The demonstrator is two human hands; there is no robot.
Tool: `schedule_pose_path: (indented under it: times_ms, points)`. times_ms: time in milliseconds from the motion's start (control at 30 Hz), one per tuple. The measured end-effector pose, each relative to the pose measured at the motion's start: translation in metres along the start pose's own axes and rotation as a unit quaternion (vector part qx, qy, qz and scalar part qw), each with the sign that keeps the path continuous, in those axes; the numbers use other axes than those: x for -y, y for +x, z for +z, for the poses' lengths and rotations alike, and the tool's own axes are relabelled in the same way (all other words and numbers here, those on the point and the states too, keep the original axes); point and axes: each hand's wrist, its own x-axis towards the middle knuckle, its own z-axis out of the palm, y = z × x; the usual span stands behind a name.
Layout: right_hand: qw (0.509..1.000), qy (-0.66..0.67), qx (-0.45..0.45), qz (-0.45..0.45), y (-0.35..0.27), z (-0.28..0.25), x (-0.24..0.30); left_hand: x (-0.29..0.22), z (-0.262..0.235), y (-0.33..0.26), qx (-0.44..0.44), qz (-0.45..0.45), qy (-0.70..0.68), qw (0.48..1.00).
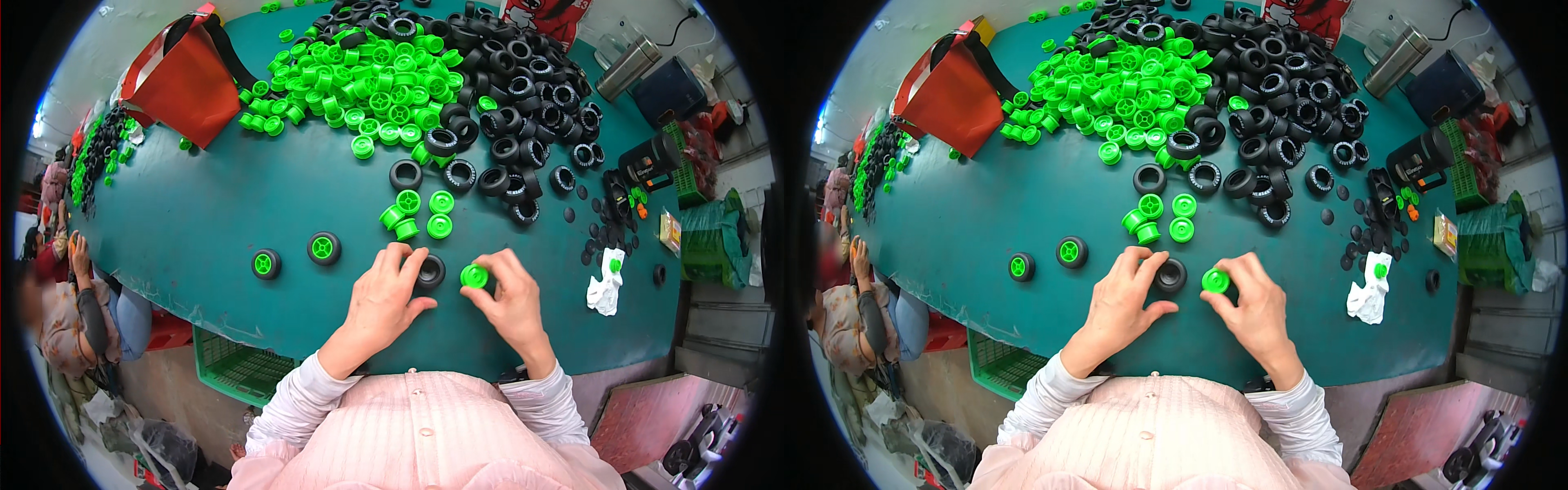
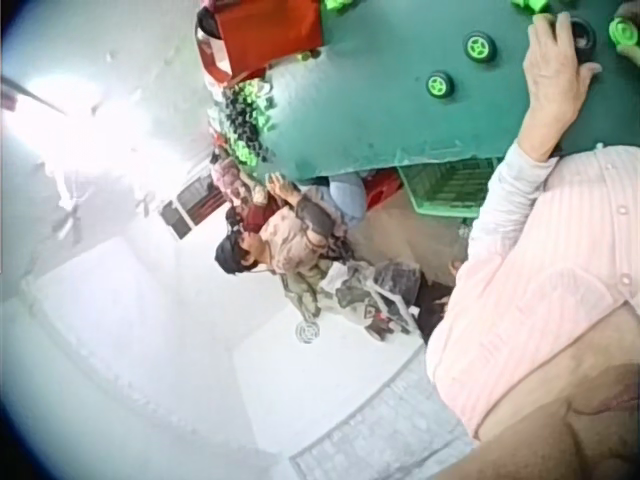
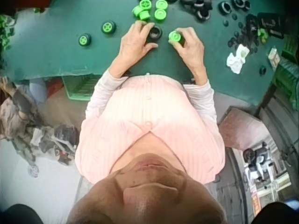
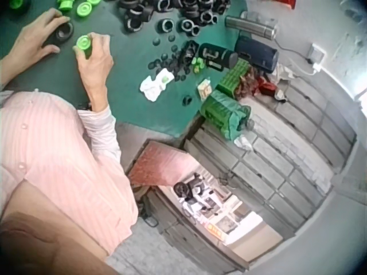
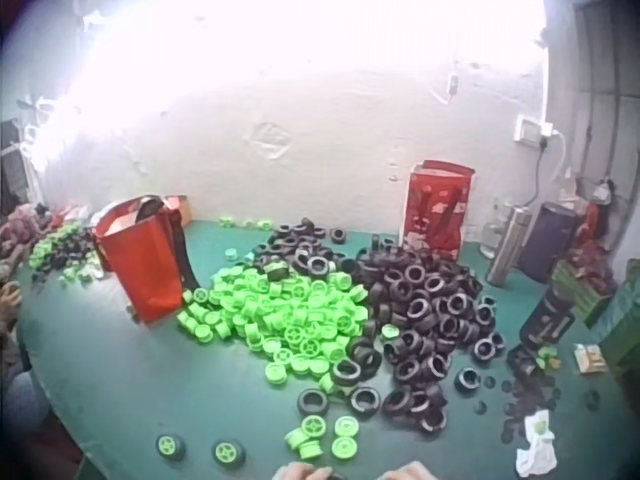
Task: Assembling plastic toy wheels by pressing green hubs into black tires.
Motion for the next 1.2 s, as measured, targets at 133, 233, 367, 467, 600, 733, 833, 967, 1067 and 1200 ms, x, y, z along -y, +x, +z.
schedule_pose_path:
  times_ms: [133, 233, 367, 467, 600, 733, 833, 967, 1067, 1200]
  points:
    - [0.999, -0.038, 0.021, -0.007, -0.004, 0.007, 0.009, 0.009, 0.001, 0.002, 0.005, -0.026, -0.057, 0.998]
    - [1.000, 0.018, -0.017, 0.007, 0.005, 0.006, 0.020, 0.005, -0.009, -0.005, -0.024, -0.074, -0.172, 0.982]
    - [0.957, 0.273, 0.030, 0.093, 0.012, 0.023, 0.017, 0.000, -0.017, -0.013, -0.089, -0.057, -0.237, 0.966]
    - [0.997, 0.061, -0.019, -0.035, 0.018, 0.026, 0.030, 0.014, -0.021, -0.020, -0.087, -0.078, -0.263, 0.958]
    - [0.985, -0.125, 0.057, -0.107, 0.020, 0.033, 0.035, 0.025, -0.014, -0.025, -0.085, -0.121, -0.238, 0.960]
    - [0.988, -0.108, 0.043, -0.098, 0.029, 0.035, 0.029, 0.027, -0.016, -0.037, -0.078, -0.129, -0.152, 0.977]
    - [0.990, -0.116, -0.079, -0.030, 0.038, 0.005, 0.002, 0.032, -0.022, -0.041, -0.073, -0.146, -0.160, 0.974]
    - [0.923, -0.272, -0.272, 0.008, 0.038, -0.047, -0.073, 0.035, -0.024, -0.041, -0.075, -0.145, -0.193, 0.967]
    - [0.944, -0.195, -0.255, 0.073, 0.025, -0.063, -0.046, 0.037, -0.023, -0.049, -0.132, -0.103, -0.097, 0.981]
    - [0.997, 0.059, -0.004, -0.052, 0.015, -0.011, 0.020, 0.041, -0.023, -0.068, -0.139, -0.098, 0.015, 0.985]
